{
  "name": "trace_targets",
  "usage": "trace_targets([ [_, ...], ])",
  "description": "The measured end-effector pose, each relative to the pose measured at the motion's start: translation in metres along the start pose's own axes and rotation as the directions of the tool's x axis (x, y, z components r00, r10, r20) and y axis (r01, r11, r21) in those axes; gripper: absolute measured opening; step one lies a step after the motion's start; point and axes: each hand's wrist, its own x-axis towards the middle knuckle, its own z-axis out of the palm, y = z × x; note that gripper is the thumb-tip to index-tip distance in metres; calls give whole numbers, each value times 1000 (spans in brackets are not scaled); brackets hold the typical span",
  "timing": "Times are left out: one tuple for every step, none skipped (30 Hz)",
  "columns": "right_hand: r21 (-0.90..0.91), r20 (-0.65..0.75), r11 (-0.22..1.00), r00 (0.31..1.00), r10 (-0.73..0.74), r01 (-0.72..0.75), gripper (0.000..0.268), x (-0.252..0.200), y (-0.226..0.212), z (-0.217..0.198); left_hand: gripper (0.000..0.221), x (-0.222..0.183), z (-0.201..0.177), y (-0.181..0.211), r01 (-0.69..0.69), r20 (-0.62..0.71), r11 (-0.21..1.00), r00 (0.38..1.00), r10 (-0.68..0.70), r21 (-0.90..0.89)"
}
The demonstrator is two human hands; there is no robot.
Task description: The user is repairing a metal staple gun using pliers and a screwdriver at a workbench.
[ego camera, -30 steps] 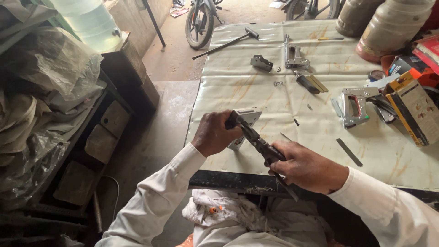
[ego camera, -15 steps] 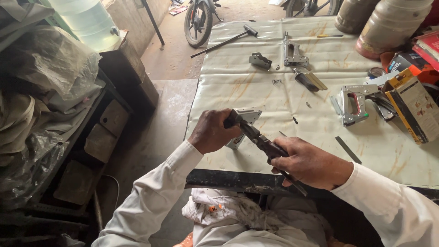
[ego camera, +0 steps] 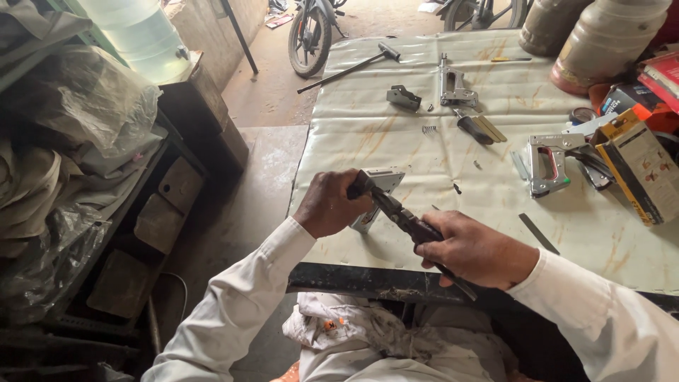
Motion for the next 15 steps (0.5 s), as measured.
trace_targets([
  [1, 0, 1000, 1000, -2, 2, 22, 3, 7, -1, 25, -1, -1, 1, 0, 0, 1000, 1000, 0, 2],
  [87, 50, 996, 998, -26, 21, 21, 6, 14, -2, 25, -1, -3, 1, 33, 20, 999, 999, -32, -17],
  [175, 92, 984, 994, -56, 39, 20, 10, 20, -4, 25, 0, -5, 2, 61, 42, 998, 997, -60, -35],
  [175, 88, 984, 994, -60, 44, 20, 11, 20, -4, 25, 3, -6, 2, 57, 41, 998, 998, -55, -32],
  [162, 58, 986, 997, -48, 38, 20, 11, 20, -3, 24, 2, -5, 1, 62, 45, 998, 997, -62, -14],
  [148, 28, 988, 999, -38, 33, 21, 11, 21, -2, 24, 1, -4, 0, 68, 48, 998, 997, -68, 4],
  [146, 30, 989, 999, -41, 36, 21, 13, 23, -3, 24, 0, -7, 2, 69, 45, 998, 997, -69, 6],
  [153, 57, 987, 997, -56, 47, 22, 15, 26, -4, 25, -1, -9, 6, 103, 67, 994, 993, -100, -43],
  [165, 79, 985, 994, -70, 56, 23, 16, 30, -5, 26, -1, -11, 9, 134, 96, 987, 987, -125, -92],
  [168, 77, 984, 995, -70, 56, 23, 14, 27, -5, 26, 0, -11, 12, 132, 99, 987, 987, -123, -90],
  [116, 71, 990, 994, -83, 74, 22, 12, 24, -5, 27, 0, -11, 14, 135, 97, 986, 987, -126, -94],
  [64, 65, 994, 993, -96, 92, 21, 10, 20, -5, 27, 0, -12, 16, 138, 95, 986, 987, -128, -98],
  [62, 67, 994, 993, -95, 91, 21, 8, 14, -4, 27, 0, -11, 13, 140, 94, 985, 987, -130, -100],
  [63, 53, 997, 998, -44, 40, 22, 5, 8, -3, 27, 0, -9, 10, 101, 75, 992, 993, -95, -81],
  [67, 35, 998, 999, 8, -10, 24, 3, 2, -2, 26, 1, -8, 7, 60, 61, 996, 997, -56, -61],
])
